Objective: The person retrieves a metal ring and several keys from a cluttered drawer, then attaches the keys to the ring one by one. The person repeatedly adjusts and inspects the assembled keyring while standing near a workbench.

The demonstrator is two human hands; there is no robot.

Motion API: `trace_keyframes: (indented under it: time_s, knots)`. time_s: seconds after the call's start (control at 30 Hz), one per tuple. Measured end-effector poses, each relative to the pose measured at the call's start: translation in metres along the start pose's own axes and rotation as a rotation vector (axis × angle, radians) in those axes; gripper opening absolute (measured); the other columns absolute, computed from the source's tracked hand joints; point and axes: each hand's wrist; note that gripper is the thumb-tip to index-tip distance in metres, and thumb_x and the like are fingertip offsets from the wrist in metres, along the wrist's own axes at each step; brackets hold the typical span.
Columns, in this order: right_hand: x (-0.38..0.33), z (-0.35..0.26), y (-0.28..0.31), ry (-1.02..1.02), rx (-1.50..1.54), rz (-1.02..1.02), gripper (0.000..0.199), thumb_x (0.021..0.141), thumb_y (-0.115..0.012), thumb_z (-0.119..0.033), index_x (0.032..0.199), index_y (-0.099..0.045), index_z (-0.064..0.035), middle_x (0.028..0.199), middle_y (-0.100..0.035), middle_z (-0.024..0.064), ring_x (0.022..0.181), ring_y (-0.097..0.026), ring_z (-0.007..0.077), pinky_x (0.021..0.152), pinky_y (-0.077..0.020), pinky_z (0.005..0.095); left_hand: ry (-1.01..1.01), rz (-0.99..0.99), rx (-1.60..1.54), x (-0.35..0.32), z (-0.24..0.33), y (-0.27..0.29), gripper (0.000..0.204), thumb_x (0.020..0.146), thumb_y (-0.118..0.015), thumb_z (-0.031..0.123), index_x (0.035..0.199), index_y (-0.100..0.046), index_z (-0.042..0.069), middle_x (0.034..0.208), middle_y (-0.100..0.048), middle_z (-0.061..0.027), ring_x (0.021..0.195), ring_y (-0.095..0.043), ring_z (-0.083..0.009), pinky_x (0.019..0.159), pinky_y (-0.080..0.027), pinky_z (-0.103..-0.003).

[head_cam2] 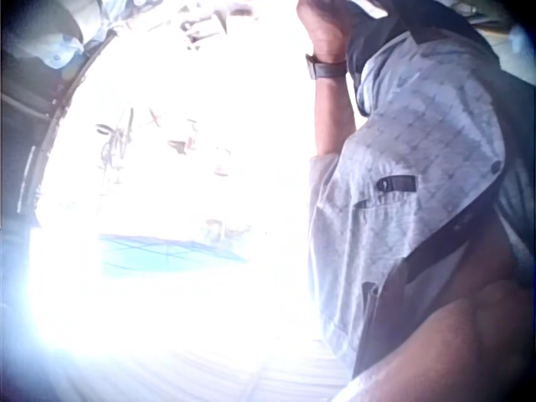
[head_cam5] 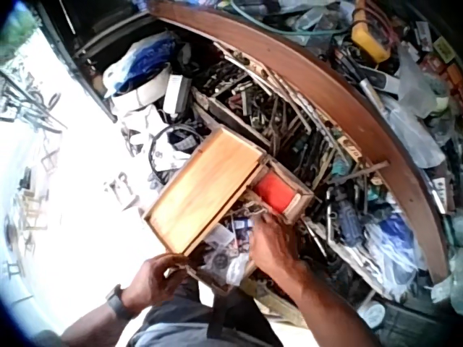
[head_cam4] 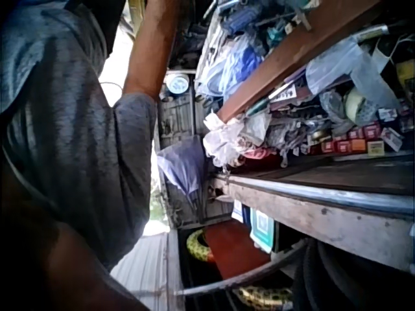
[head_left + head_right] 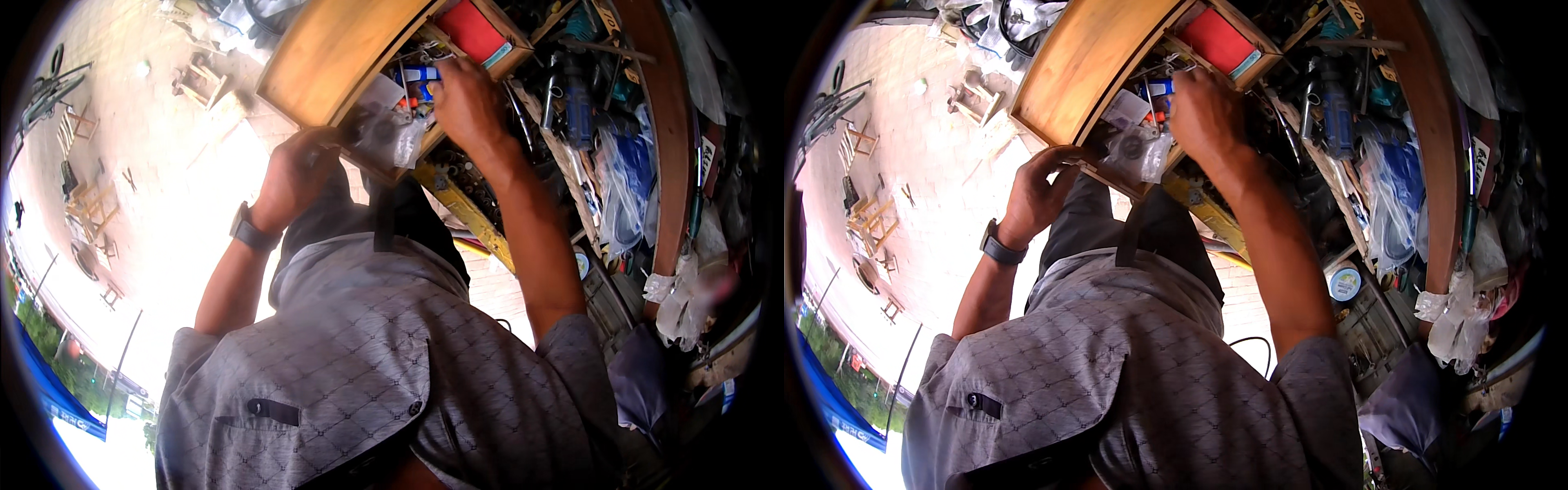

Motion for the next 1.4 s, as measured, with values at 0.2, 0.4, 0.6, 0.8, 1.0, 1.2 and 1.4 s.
trace_keyframes:
  time_s: [0.2, 0.4, 0.6, 0.8, 1.0, 1.2, 1.4]
  knots:
    - [-0.003, -0.03, -0.048, -0.078, 0.122, -0.095, 0.024, 0.089, -0.073, -0.022, 0.103, -0.064, -0.0052, 0.107, -0.069, 0.019, 0.099, -0.068, 0.0429, 0.081, -0.0554, 0.053, 0.023, -0.005, -0.02, -0.007, 0.001, -0.015, 0.026, 0.092, -0.065, -0.001, 0.118, -0.069, -0.001, 0.111, -0.073, -0.0177, 0.103, -0.072, -0.0285, 0.091, -0.055, -0.035]
    - [0.0, -0.043, -0.064, -0.168, 0.126, -0.129, 0.033, 0.085, -0.078, -0.024, 0.106, -0.063, -0.0042, 0.112, -0.069, 0.0195, 0.101, -0.069, 0.0417, 0.083, -0.0559, 0.0532, 0.031, -0.009, 0.014, -0.016, 0.003, -0.023, 0.026, 0.091, -0.066, 0.001, 0.117, -0.068, -0.002, 0.11, -0.073, -0.0195, 0.101, -0.071, -0.0313, 0.09, -0.055, -0.037]
    - [-0.006, -0.045, -0.068, -0.157, 0.039, -0.117, 0.04, 0.084, -0.081, -0.026, 0.111, -0.063, -0.0027, 0.11, -0.07, 0.0215, 0.101, -0.07, 0.0416, 0.084, -0.0572, 0.0513, -0.017, -0.006, 0.006, -0.02, -0.001, -0.028, 0.028, 0.092, -0.067, 0.002, 0.119, -0.068, -0.003, 0.109, -0.072, -0.0205, 0.098, -0.071, -0.0318, 0.087, -0.056, -0.038]
    - [-0.007, -0.046, -0.071, -0.25, 0.035, -0.172, 0.041, 0.083, -0.081, -0.029, 0.108, -0.063, -0.0014, 0.107, -0.071, 0.024, 0.102, -0.07, 0.0422, 0.083, -0.0566, 0.0532, -0.024, -0.017, 0.008, -0.022, -0.004, -0.028, 0.028, 0.093, -0.066, 0.003, 0.12, -0.067, -0.004, 0.106, -0.073, -0.0209, 0.097, -0.072, -0.0321, 0.086, -0.056, -0.039]
    - [-0.005, -0.037, -0.079, -0.213, 0.067, -0.065, 0.033, 0.083, -0.08, -0.028, 0.105, -0.068, -0.0062, 0.103, -0.073, 0.0211, 0.096, -0.07, 0.0431, 0.081, -0.0566, 0.0522, 0.01, -0.013, 0.001, -0.025, -0.006, -0.026, 0.029, 0.094, -0.065, 0.005, 0.121, -0.066, -0.004, 0.106, -0.073, -0.0215, 0.097, -0.072, -0.0323, 0.087, -0.056, -0.039]
    - [-0.014, -0.019, -0.063, -0.191, 0.233, -0.003, 0.027, 0.084, -0.078, -0.019, 0.105, -0.069, -0.0032, 0.094, -0.073, 0.0205, 0.092, -0.07, 0.0423, 0.08, -0.055, 0.0496, 0.014, 0.003, -0.012, -0.025, -0.007, -0.028, 0.03, 0.093, -0.066, 0.007, 0.121, -0.067, -0.004, 0.104, -0.072, -0.0214, 0.097, -0.073, -0.0317, 0.085, -0.056, -0.039]
    - [-0.044, -0.014, -0.033, -0.103, 0.22, -0.06, 0.024, 0.084, -0.076, -0.016, 0.101, -0.067, -0.0011, 0.097, -0.07, 0.0219, 0.093, -0.068, 0.0437, 0.079, -0.0546, 0.0519, 0.047, 0.118, 0.205, -0.018, 0.0, -0.039, 0.03, 0.091, -0.067, 0.014, 0.119, -0.068, 0.002, 0.098, -0.071, -0.0223, 0.088, -0.071, -0.0379, 0.076, -0.058, -0.043]
Point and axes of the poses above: each hand's wrist, its own x-axis towards the middle knuckle, its own y-axis out of the back of the hand, z = x × y
